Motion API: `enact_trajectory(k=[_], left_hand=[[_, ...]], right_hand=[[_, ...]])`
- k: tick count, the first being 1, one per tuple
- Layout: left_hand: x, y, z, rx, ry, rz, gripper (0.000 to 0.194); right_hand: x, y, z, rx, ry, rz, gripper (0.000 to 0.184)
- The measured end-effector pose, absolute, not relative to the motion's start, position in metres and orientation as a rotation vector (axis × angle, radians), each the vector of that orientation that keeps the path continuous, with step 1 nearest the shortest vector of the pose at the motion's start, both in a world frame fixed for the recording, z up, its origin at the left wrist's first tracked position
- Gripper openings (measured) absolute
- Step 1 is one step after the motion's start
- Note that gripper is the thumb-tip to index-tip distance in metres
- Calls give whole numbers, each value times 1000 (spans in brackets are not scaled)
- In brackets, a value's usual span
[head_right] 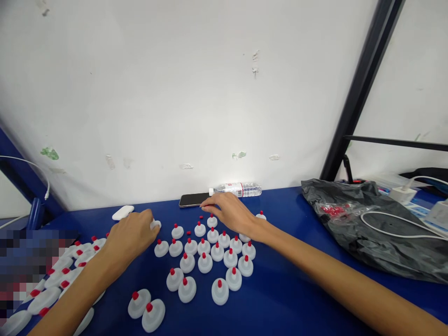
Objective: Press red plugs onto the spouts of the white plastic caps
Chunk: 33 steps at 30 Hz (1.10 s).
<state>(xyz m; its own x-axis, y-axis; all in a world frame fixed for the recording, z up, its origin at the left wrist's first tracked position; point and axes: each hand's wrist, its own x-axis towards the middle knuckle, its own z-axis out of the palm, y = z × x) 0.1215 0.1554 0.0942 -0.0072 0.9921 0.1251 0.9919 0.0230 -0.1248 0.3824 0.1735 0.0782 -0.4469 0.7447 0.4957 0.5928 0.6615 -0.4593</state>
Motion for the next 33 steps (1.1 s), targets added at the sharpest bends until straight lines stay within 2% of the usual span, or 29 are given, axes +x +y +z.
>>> enact_trajectory(k=[9,14,26,31,33], left_hand=[[135,163,80,-2238,-1865,-551,24],[149,157,72,-2375,-1559,-830,27],[160,144,69,-2527,-1097,-1080,19],[161,145,70,-2522,-1018,-1168,21],[161,144,71,-2508,-994,-1222,26]], right_hand=[[379,165,94,-995,-1986,498,20],[370,154,99,-965,-1944,523,16],[364,149,91,-875,-1956,558,14],[363,150,90,-849,-1895,801,17],[363,151,89,-852,-1820,926,28]])
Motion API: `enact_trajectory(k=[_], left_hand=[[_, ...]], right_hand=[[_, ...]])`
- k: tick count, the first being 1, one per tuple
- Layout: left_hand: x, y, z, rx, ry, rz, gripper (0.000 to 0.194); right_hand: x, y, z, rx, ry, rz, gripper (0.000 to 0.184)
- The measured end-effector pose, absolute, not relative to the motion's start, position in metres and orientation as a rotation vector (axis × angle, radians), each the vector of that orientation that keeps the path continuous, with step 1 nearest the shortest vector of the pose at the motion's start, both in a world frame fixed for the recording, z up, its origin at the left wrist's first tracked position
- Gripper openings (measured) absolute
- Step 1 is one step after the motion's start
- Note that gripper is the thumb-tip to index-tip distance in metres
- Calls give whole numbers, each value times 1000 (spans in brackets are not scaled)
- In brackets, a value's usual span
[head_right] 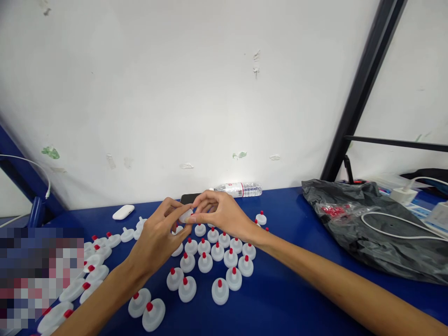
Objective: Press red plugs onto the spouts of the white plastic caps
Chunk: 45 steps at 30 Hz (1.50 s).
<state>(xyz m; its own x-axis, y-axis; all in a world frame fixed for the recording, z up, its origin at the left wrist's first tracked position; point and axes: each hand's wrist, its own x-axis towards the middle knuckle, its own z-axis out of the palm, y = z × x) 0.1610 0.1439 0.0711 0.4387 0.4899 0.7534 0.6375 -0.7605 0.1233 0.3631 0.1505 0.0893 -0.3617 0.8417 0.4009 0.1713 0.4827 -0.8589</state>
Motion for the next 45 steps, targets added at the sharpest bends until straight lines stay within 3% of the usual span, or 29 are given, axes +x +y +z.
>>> enact_trajectory(k=[4,8,14,19,22,26,31,39,45], left_hand=[[163,138,75,-2488,-936,-1305,36],[167,130,78,-2473,-873,-1285,29],[167,127,79,-2458,-885,-1218,30],[156,136,85,-2389,-1130,-1028,30],[146,147,88,-2221,-1444,-796,29],[131,160,85,-2061,-1805,-360,16],[121,163,78,-2043,-2016,-10,23],[127,168,76,-2269,-2017,-63,27],[130,175,65,-2390,-2038,-184,36]], right_hand=[[365,150,92,-796,-1677,1346,57],[367,146,97,-616,-1710,1674,42],[364,143,97,-664,-1717,1557,28],[370,154,101,-825,-1830,1300,35],[384,167,105,-1069,-1912,1061,37],[413,186,110,-1262,-2012,850,43],[443,200,110,-1500,-2201,625,34],[456,201,107,-1656,-2472,772,15],[435,193,104,-1616,-2413,555,18]])
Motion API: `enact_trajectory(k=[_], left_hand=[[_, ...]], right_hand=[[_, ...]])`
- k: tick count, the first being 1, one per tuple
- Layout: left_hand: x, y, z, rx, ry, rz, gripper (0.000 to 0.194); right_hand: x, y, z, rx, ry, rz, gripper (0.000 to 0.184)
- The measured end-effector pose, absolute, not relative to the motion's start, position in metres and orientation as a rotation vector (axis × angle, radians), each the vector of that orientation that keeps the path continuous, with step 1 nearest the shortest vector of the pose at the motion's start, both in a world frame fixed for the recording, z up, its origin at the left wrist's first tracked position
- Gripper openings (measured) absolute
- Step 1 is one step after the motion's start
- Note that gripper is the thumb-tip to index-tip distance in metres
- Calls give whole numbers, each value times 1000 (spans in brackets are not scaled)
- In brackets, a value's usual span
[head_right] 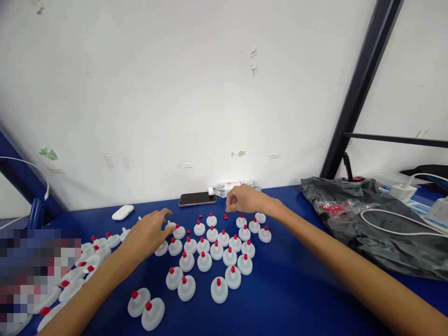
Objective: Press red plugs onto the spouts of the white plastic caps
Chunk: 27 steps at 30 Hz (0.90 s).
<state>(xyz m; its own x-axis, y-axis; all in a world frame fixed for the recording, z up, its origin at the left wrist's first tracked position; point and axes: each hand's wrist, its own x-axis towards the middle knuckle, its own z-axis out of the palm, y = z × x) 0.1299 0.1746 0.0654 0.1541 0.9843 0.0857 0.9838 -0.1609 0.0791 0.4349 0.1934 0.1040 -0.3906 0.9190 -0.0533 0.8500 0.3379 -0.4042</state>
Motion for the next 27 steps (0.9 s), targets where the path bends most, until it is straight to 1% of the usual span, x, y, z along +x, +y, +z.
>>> enact_trajectory(k=[7,11,16,18,23,27], left_hand=[[128,180,61,2346,1996,156,29],[129,178,58,2363,1966,175,31],[129,179,55,2365,1991,226,30],[129,180,57,2367,2002,298,30],[136,174,65,2391,1917,603,32],[149,161,69,2449,1685,796,29]], right_hand=[[416,196,77,-1563,-2451,505,5],[417,196,75,-1545,-2472,501,9],[418,188,92,-1459,-2415,485,12],[415,184,100,-1395,-2356,497,13],[402,170,115,-1192,-2262,570,23],[392,154,123,-1021,-2231,721,20]])
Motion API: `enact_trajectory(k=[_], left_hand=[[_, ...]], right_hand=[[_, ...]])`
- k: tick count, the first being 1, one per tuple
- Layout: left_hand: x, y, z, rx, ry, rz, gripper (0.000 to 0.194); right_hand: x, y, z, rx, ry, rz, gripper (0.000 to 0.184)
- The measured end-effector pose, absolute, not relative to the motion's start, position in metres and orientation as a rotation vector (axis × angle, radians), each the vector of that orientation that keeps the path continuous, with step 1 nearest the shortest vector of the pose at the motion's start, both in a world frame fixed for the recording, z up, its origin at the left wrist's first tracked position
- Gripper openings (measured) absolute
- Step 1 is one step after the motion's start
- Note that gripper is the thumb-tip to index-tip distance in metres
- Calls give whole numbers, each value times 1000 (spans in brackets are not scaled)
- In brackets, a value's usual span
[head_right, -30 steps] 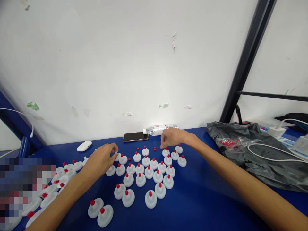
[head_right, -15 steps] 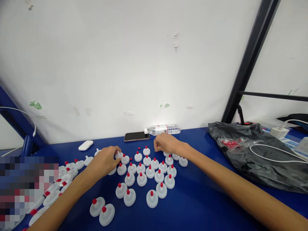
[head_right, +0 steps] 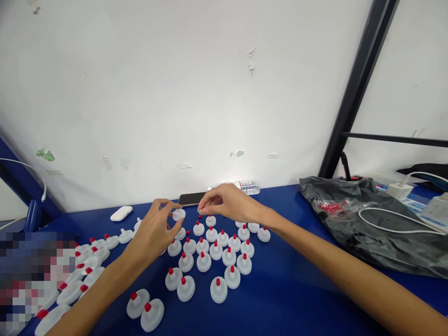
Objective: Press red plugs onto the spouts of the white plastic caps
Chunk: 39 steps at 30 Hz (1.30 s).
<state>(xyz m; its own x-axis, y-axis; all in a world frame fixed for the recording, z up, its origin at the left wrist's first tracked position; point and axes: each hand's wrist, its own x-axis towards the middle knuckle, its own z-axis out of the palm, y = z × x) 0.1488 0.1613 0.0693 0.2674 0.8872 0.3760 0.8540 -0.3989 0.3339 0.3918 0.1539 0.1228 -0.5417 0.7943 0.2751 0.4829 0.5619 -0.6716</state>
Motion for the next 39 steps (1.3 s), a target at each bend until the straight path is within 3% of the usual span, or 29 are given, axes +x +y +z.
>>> enact_trajectory(k=[8,17,29,39], left_hand=[[166,139,75,2588,1258,954,25],[165,141,72,2487,1161,1095,25],[169,135,83,1717,821,1031,43],[171,133,81,1352,749,979,39]], right_hand=[[376,138,121,-809,-2113,646,7],[377,140,117,-808,-2107,607,7],[372,142,105,-761,-2100,442,7],[374,145,102,-771,-2105,547,7]])
